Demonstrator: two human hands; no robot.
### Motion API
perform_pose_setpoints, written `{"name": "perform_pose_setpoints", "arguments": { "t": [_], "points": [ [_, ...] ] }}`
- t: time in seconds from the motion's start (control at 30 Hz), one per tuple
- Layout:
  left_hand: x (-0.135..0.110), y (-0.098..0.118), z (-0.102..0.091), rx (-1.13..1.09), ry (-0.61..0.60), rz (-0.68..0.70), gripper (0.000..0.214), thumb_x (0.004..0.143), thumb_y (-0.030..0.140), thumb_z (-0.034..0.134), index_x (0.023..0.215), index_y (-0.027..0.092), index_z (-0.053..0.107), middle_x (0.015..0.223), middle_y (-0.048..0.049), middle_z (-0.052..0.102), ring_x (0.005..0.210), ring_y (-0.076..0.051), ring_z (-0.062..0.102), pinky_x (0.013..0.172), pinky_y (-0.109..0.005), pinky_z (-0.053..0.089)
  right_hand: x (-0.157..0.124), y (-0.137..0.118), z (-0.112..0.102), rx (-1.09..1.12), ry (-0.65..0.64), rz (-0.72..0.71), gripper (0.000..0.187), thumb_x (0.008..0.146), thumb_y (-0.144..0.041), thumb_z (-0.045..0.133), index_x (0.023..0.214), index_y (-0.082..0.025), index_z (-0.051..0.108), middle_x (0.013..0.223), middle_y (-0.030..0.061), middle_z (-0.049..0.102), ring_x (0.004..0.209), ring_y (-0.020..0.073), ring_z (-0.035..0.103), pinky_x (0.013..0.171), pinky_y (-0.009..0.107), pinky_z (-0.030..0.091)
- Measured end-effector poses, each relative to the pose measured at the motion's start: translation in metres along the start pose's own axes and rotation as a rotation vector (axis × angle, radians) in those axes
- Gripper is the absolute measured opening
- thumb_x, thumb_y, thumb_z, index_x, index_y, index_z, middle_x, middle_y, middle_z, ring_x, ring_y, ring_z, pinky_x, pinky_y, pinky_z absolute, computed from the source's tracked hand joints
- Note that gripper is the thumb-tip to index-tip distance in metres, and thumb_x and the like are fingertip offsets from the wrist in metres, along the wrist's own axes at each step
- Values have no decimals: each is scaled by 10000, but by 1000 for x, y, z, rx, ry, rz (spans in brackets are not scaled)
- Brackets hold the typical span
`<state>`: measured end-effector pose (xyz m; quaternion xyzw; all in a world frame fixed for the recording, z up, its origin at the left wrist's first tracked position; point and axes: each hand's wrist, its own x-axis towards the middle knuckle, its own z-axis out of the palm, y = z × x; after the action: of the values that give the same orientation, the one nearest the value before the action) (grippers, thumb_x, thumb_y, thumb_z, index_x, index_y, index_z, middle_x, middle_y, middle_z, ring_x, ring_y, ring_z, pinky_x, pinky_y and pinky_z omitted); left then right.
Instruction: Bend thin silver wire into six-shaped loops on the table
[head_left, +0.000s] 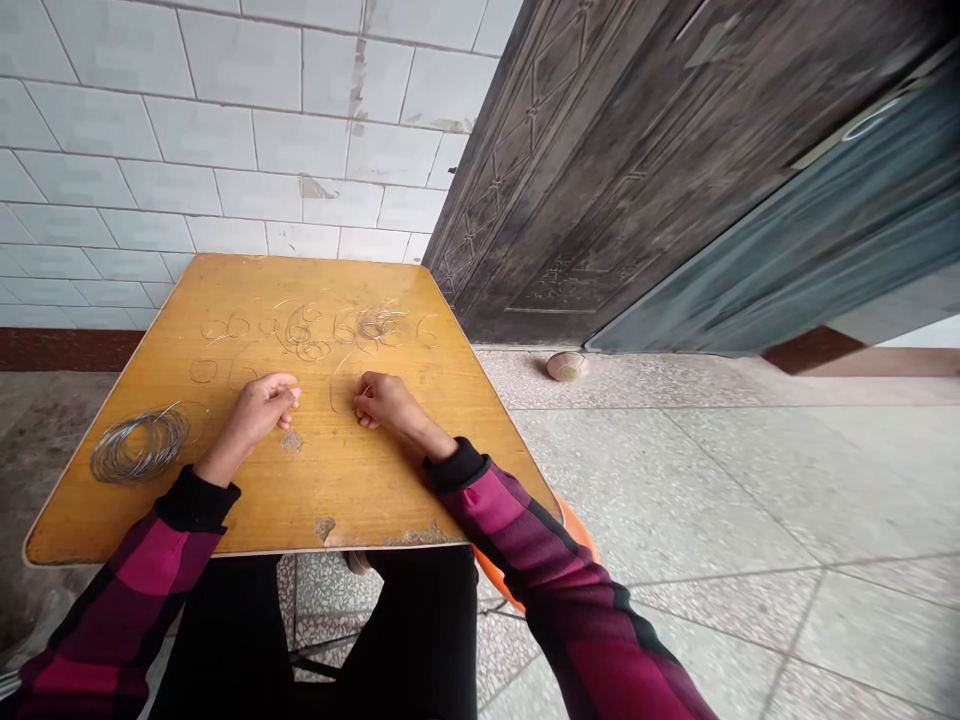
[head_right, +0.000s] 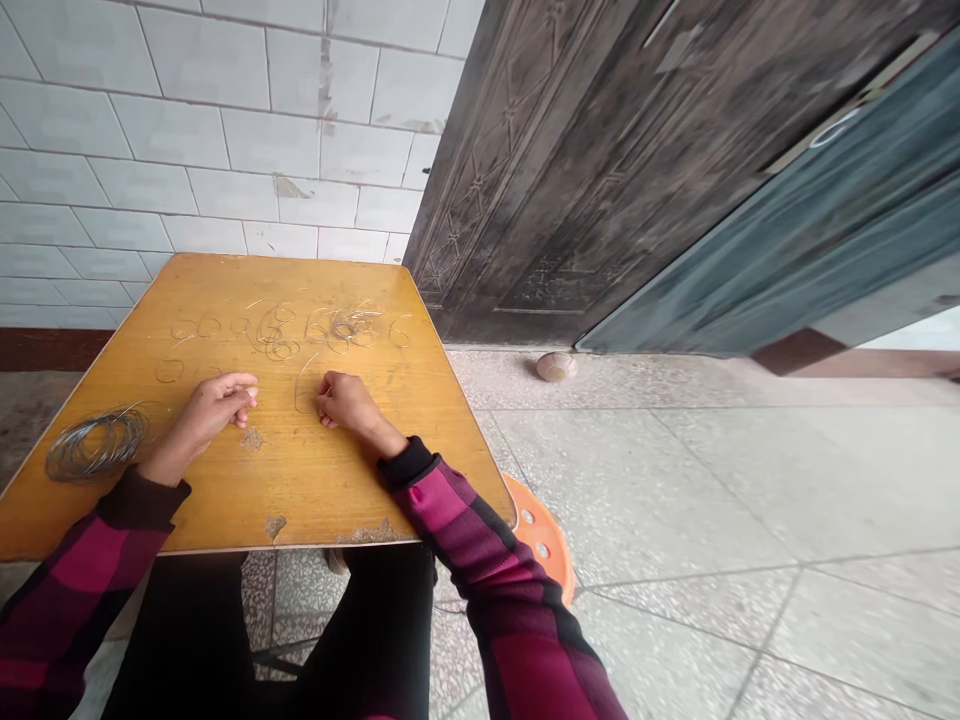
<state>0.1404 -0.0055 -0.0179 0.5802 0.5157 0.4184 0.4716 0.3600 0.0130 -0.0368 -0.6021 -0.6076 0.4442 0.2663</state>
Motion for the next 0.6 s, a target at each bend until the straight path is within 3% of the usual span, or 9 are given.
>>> {"name": "perform_pose_setpoints", "arguments": {
  "t": [0.23, 0.37, 0.47, 0.53, 0.6],
  "points": [
    [3, -9, 6, 45, -2, 53, 234, 741, 276, 583, 928, 137, 608, 662, 10, 596, 444, -81, 506, 452, -220, 432, -7, -6, -4, -389, 56, -29, 52, 821, -126, 514, 822, -173, 538, 568, 6, 658, 454, 112, 600, 477, 198, 427],
    [-9, -5, 2, 293, -13, 250, 169, 779, 256, 571, 891, 151, 641, 709, -23, 643, 551, -114, 576, 533, -234, 467, -7, -6, -4, -717, 222, -143, 112, 836, -246, 538, 821, -162, 611, 688, 74, 696, 642, 172, 644, 569, 240, 393],
    [-28, 6, -24, 493, 43, 379, 167, 812, 267, 559, 899, 165, 659, 814, -51, 674, 680, -140, 615, 614, -250, 478, -8, -6, -3, -796, 285, -177, 169, 845, -266, 509, 861, -157, 638, 768, 97, 708, 695, 193, 643, 563, 252, 352],
    [-43, 10, -55, 649, 102, 411, 147, 816, 254, 550, 868, 177, 664, 842, -51, 674, 710, -148, 609, 651, -264, 472, -10, -7, -3, -804, 297, -198, 191, 851, -265, 490, 882, -158, 646, 780, 92, 709, 682, 189, 635, 557, 254, 333],
    [-58, 7, -93, 821, 186, 357, 143, 816, 245, 539, 845, 183, 665, 854, -53, 665, 744, -167, 601, 696, -291, 459, -11, -8, -3, -804, 301, -220, 204, 856, -263, 478, 892, -160, 651, 776, 88, 709, 674, 186, 629, 560, 254, 327]
  ]
}}
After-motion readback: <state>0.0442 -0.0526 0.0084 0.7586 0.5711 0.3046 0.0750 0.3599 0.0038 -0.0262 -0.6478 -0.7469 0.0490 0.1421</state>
